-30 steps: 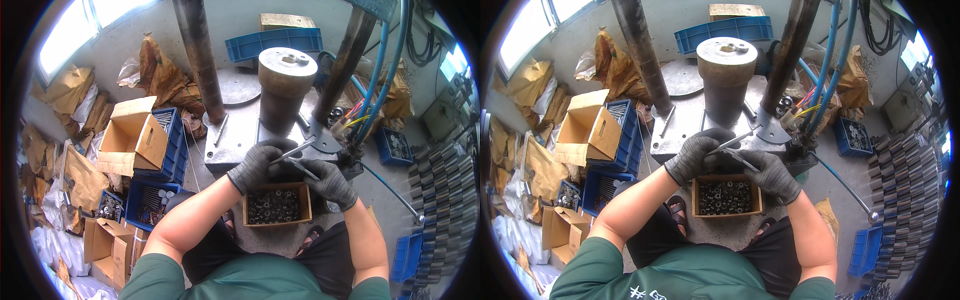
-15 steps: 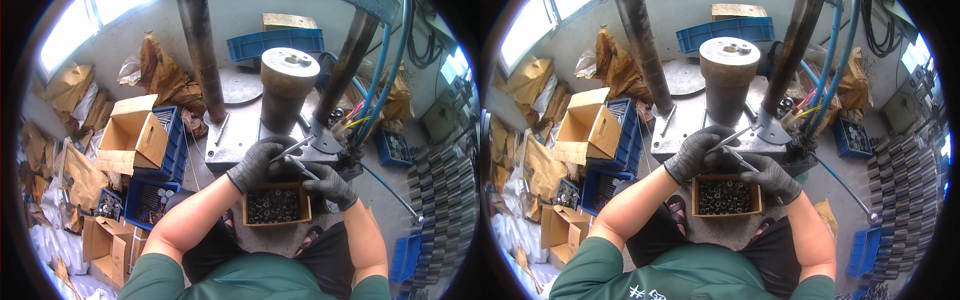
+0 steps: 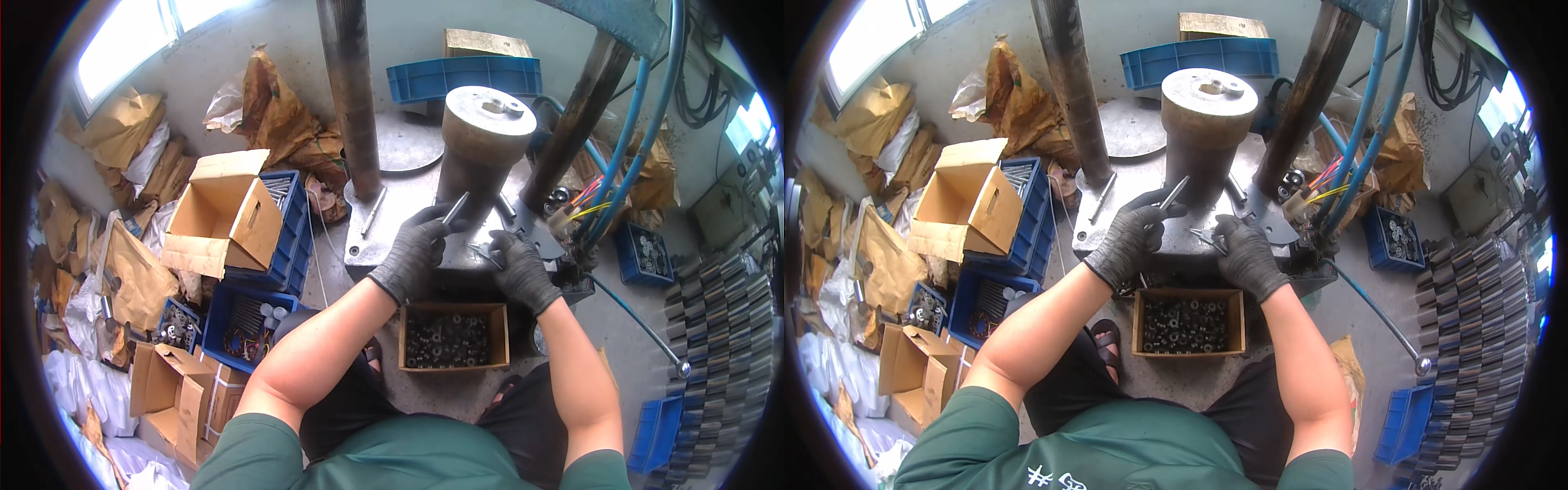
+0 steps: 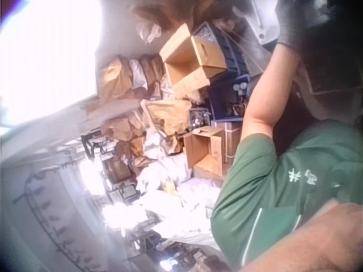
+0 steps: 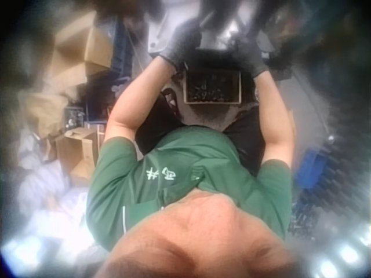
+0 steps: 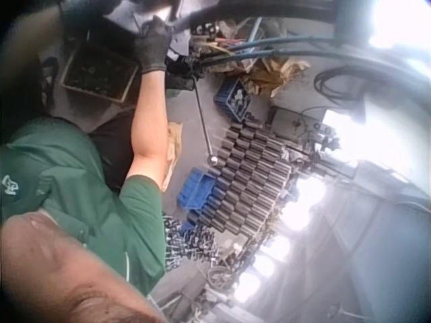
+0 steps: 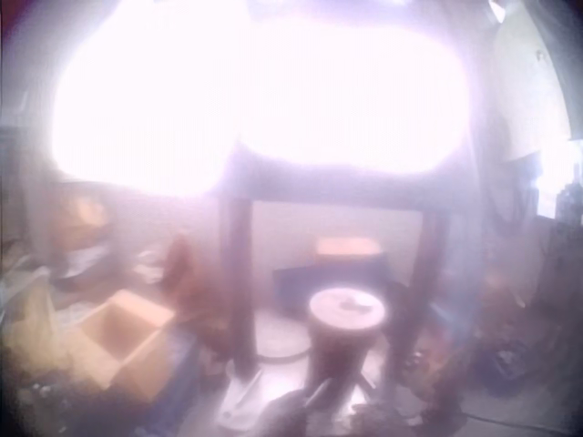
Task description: Inspecting and organizing metal parts using a caliper at a industrial press workstation.
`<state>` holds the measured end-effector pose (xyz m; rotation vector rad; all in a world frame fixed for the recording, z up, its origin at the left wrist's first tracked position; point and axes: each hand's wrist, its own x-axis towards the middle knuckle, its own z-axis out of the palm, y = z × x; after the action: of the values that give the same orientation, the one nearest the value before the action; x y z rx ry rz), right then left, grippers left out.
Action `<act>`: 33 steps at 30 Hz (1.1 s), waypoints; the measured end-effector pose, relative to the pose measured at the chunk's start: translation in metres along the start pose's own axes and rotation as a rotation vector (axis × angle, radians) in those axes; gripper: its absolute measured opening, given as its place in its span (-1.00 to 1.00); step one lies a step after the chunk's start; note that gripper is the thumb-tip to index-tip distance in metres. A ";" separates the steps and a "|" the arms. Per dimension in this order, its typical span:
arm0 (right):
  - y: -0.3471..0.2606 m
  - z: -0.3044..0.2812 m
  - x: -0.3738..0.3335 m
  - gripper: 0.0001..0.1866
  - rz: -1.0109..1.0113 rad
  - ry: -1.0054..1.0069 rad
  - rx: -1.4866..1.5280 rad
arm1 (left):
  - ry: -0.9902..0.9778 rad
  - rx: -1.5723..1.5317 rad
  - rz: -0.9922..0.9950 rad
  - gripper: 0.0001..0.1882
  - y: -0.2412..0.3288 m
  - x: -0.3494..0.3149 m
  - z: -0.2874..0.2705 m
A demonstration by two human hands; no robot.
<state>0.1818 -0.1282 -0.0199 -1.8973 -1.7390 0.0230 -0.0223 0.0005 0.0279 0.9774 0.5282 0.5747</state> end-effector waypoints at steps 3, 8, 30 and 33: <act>-0.001 0.006 0.011 -0.64 0.016 -0.013 -0.066 | 0.072 -0.047 -0.085 -0.49 -0.005 0.004 -0.002; 0.000 0.006 0.024 -0.68 0.138 -0.120 -0.133 | 0.092 -0.126 -0.072 -0.51 -0.013 0.009 -0.007; 0.001 0.028 -0.019 -0.77 -0.175 0.164 -0.011 | 0.125 0.061 -0.094 -0.54 -0.023 0.017 -0.004; -0.002 0.033 -0.022 -0.79 0.307 0.214 0.759 | 0.094 0.061 -0.101 -0.67 -0.036 0.014 0.000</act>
<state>0.1644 -0.1362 -0.0544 -1.4942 -1.0594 0.5014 -0.0041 -0.0058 -0.0059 0.9788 0.6786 0.5178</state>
